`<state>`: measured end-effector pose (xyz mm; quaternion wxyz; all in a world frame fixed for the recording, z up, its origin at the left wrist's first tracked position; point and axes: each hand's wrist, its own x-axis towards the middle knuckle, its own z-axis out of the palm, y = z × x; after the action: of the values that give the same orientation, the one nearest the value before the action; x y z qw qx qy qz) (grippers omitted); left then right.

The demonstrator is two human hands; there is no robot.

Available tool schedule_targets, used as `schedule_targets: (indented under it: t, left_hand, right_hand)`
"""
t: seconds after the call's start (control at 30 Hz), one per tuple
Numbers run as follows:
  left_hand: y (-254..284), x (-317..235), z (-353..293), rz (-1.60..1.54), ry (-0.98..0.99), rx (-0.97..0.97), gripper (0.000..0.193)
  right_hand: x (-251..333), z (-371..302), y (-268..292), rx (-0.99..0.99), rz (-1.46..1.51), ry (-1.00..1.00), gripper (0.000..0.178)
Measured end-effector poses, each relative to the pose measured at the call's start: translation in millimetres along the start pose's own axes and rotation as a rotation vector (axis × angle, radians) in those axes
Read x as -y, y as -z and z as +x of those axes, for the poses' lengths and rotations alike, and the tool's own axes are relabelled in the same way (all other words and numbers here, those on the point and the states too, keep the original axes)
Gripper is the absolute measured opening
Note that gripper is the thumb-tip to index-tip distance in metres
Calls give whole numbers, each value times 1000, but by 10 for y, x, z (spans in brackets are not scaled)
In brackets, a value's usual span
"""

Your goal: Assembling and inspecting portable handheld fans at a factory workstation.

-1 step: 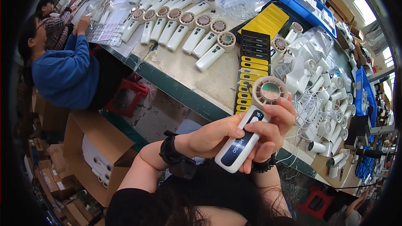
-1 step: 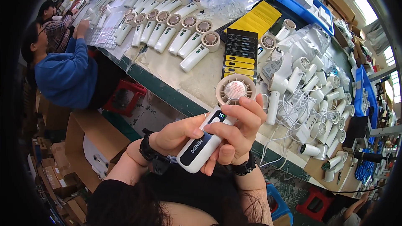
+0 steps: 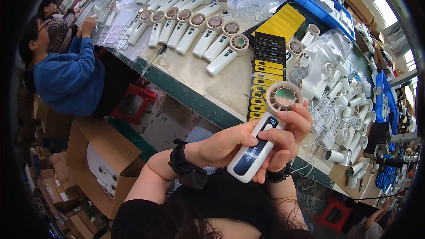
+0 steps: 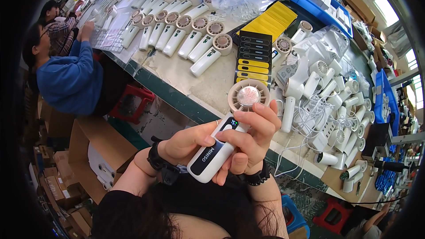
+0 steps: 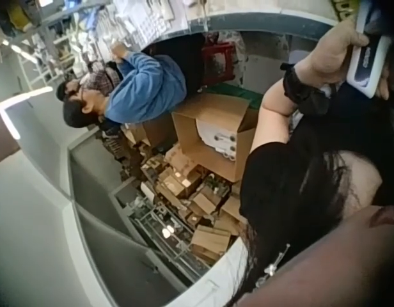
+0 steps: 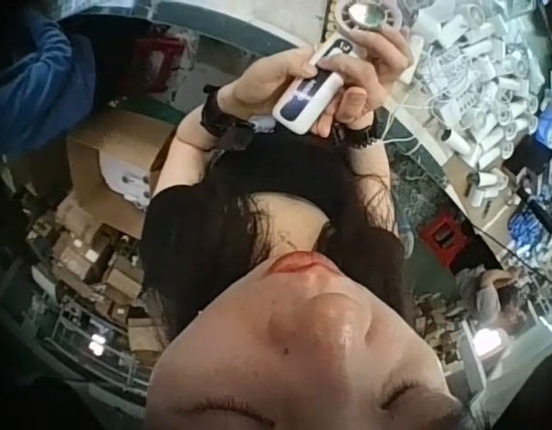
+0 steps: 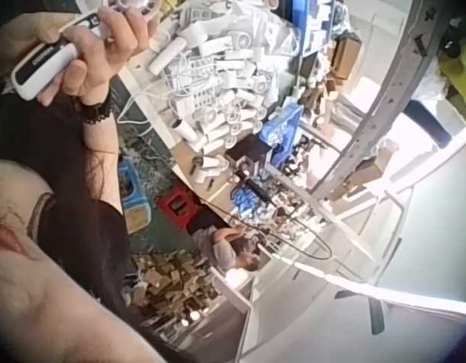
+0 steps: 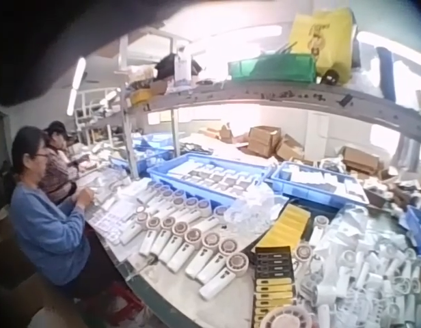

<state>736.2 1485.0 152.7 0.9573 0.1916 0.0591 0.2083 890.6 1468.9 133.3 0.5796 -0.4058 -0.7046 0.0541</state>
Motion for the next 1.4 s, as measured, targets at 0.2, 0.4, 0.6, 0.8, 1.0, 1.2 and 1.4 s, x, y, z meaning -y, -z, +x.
schedule_targets:
  t: [0.2, 0.4, 0.6, 0.8, 1.0, 1.2, 1.4]
  left_hand:
    - [18, -6, 17, 31, 7, 15, 55]
    - [0, -13, 9, 90, -16, 4, 59]
    - [-24, -21, 20, 112, -14, -55, 61]
    - [5, -13, 20, 111, -9, -66, 58]
    - [-17, -25, 54, 101, -58, -23, 58]
    - [1, -14, 67, 70, -63, -4, 57]
    - [19, -46, 48, 57, -90, 1, 55]
  right_hand:
    - [-27, -36, -46, -58, 21, 43, 50]
    - [-38, -85, -48, -47, 25, 80, 54]
    - [-99, -90, -76, -62, 52, 67, 49]
    - [-118, -106, -154, -162, 82, 80, 41]
    - [-150, -153, -142, -154, 89, 70, 45]
    - [-173, -171, -153, -166, 93, 64, 50]
    - [-192, -197, -225, -163, 110, 49, 51]
